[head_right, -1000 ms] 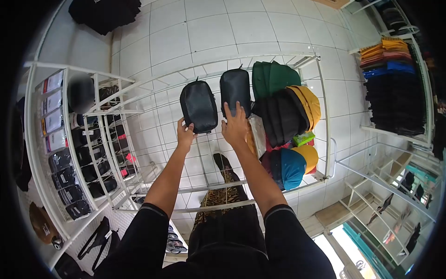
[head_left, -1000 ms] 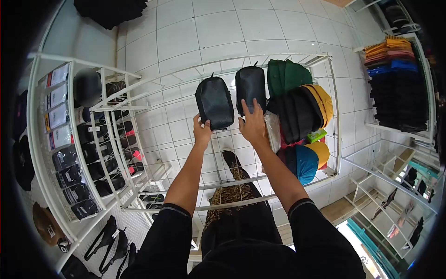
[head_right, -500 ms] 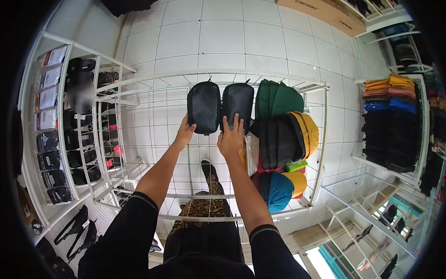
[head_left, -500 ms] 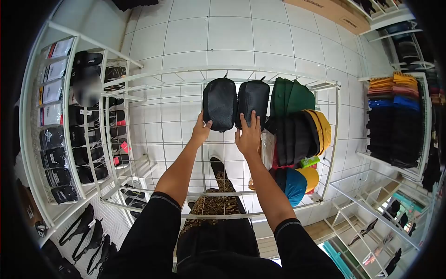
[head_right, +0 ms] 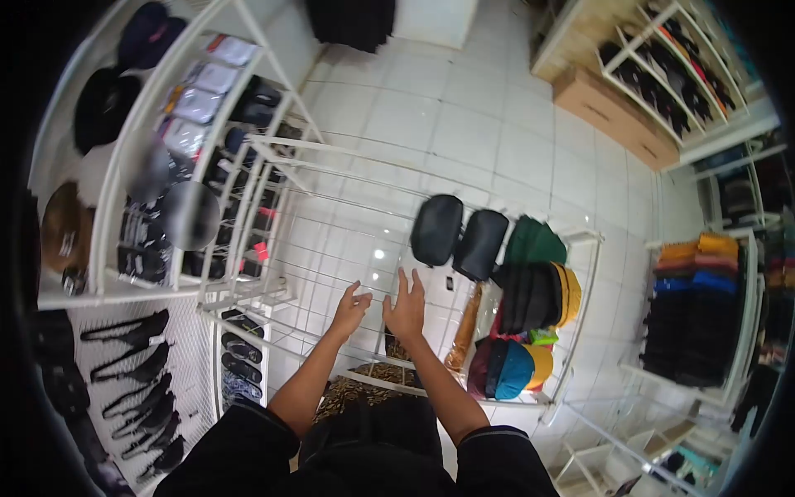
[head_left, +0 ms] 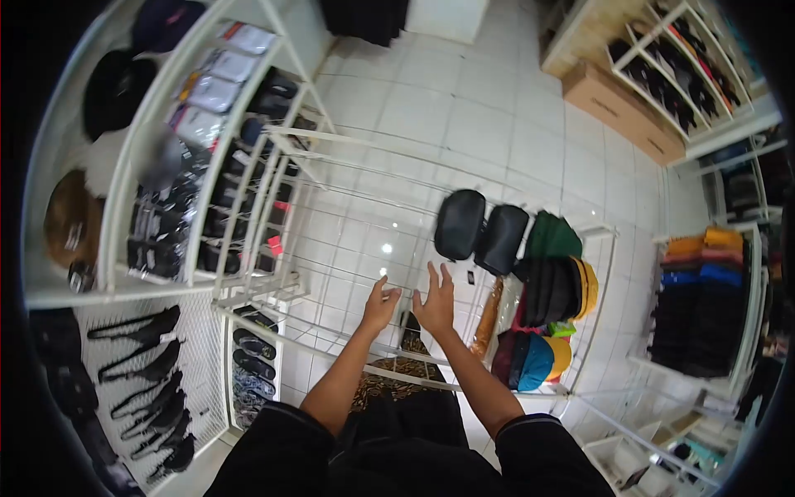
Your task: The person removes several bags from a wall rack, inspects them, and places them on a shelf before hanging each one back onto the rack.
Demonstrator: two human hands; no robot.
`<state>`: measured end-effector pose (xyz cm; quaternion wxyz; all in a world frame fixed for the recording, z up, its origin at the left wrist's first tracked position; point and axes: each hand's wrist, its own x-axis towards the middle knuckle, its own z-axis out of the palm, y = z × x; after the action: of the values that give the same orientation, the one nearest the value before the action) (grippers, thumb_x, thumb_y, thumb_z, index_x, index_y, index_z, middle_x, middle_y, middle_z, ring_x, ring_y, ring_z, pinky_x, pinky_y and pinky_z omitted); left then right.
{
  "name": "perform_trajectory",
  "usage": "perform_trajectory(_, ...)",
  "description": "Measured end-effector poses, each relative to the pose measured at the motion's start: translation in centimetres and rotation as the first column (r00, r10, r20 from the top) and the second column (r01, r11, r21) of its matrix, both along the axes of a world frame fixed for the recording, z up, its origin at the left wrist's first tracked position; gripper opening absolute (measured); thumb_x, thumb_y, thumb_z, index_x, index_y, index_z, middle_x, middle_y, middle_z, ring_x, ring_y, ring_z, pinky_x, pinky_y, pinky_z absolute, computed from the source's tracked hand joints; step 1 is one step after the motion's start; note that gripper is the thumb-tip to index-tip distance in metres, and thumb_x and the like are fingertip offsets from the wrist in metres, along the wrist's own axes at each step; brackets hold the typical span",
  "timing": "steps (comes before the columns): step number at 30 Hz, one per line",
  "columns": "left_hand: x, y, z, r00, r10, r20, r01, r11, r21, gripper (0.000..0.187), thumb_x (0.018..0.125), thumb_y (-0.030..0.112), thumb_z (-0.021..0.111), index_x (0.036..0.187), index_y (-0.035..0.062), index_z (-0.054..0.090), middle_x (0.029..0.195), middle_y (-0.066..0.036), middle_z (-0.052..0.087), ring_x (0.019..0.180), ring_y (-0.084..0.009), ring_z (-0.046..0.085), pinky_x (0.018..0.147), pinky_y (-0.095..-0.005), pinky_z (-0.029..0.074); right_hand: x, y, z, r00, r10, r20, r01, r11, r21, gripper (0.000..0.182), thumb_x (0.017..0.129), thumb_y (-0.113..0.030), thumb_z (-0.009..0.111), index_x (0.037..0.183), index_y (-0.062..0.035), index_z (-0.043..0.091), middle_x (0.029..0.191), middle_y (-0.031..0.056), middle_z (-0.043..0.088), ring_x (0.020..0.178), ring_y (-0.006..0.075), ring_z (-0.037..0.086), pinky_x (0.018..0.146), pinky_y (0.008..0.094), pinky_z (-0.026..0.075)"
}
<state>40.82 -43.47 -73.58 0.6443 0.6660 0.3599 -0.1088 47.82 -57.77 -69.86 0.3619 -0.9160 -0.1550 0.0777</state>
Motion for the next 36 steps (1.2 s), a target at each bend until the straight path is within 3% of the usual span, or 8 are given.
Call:
perform_trajectory(4,-7.1,6.6,6.9,0.978,0.196,0.066,-0.191,0.978,-0.083,0.062,0.098,0.031,0.061,0.149,0.0061,0.036,0.124,-0.018,0.063,0.111,-0.0259,0.062,0.096,-0.0418,0.049,-4.1,7.2,5.0,0.977,0.208,0.047,-0.213,0.966,0.143,0.07,0.083,-0.011,0.069,0.146,-0.0057,0.039,0.144,0.0316,0.036,0.131,0.0483,0.04,0.109,0.0504,0.036)
perform_trajectory(10,-20.5,16.7,16.5,0.802,0.505,0.32,-0.547,0.836,0.051,0.046,0.095,0.023,0.064,0.135,0.0037,0.054,0.106,-0.012,0.068,0.094,-0.0175,0.066,0.084,-0.0296,0.051,-12.8,19.7,13.7,0.856,0.488,0.168,-0.516,0.803,0.299,0.063,0.083,-0.009,0.07,0.14,-0.0063,0.047,0.137,0.0256,0.045,0.129,0.0424,0.045,0.105,0.0465,0.041)
perform_trajectory(16,-37.7,26.0,28.8,0.608,0.544,0.579,-0.748,0.637,0.187,0.04,0.099,0.013,0.058,0.136,0.0004,0.051,0.12,-0.013,0.064,0.108,-0.0191,0.064,0.095,-0.0312,0.049,-25.0,32.7,23.9,0.684,0.568,0.458,-0.729,0.51,0.456,0.048,0.084,-0.005,0.068,0.13,-0.0081,0.056,0.122,0.0115,0.055,0.106,0.025,0.057,0.08,0.0372,0.051)
perform_trajectory(18,-43.7,29.7,31.5,0.518,0.455,0.724,-0.81,0.532,0.246,0.039,0.099,0.012,0.058,0.136,-0.002,0.051,0.118,-0.013,0.065,0.108,-0.0173,0.064,0.094,-0.0302,0.05,-30.1,35.9,29.6,0.634,0.662,0.399,-0.75,0.401,0.526,0.049,0.083,-0.005,0.067,0.13,-0.0057,0.056,0.125,0.0172,0.056,0.113,0.0324,0.055,0.086,0.0378,0.051)
perform_trajectory(24,-57.9,32.5,48.8,0.493,0.358,0.793,-0.87,0.199,0.452,0.039,0.101,0.016,0.057,0.134,-0.0041,0.052,0.118,-0.014,0.066,0.106,-0.016,0.062,0.094,-0.0296,0.049,-41.5,44.9,42.3,0.402,0.625,0.669,-0.85,-0.016,0.526,0.039,0.085,-0.006,0.068,0.123,-0.0094,0.062,0.122,0.0146,0.058,0.098,0.0252,0.061,0.077,0.0336,0.053)
perform_trajectory(28,-63.5,35.4,57.4,0.48,0.11,0.87,-0.877,0.06,0.476,0.035,0.098,0.018,0.063,0.126,-0.001,0.06,0.099,-0.008,0.068,0.089,-0.0103,0.059,0.079,-0.0264,0.049,-47.6,48.8,52.5,0.282,0.535,0.796,-0.862,-0.223,0.455,0.038,0.084,-0.007,0.069,0.122,-0.0098,0.063,0.116,0.0125,0.06,0.093,0.0224,0.063,0.073,0.0311,0.053)
perform_trajectory(34,-66.8,40.2,68.1,0.566,-0.027,0.824,-0.81,-0.202,0.55,0.038,0.093,0.021,0.066,0.124,-0.0002,0.061,0.103,-0.015,0.071,0.088,-0.0191,0.069,0.08,-0.0318,0.053,-52.9,58.6,63.8,0.257,0.499,0.828,-0.842,-0.305,0.445,0.046,0.083,-0.016,0.072,0.126,-0.0083,0.059,0.117,0.0154,0.058,0.096,0.0253,0.065,0.078,0.0361,0.052)
perform_trajectory(36,-67.4,40.3,70.7,0.649,0.092,0.755,-0.712,-0.276,0.645,0.044,0.096,0.022,0.064,0.132,-0.0011,0.055,0.11,-0.014,0.068,0.096,-0.017,0.066,0.087,-0.0301,0.051,-53.6,60.9,66.6,0.266,0.456,0.849,-0.855,-0.296,0.426,0.052,0.082,-0.02,0.073,0.129,-0.0072,0.056,0.12,0.0181,0.057,0.1,0.0278,0.064,0.083,0.0398,0.052)
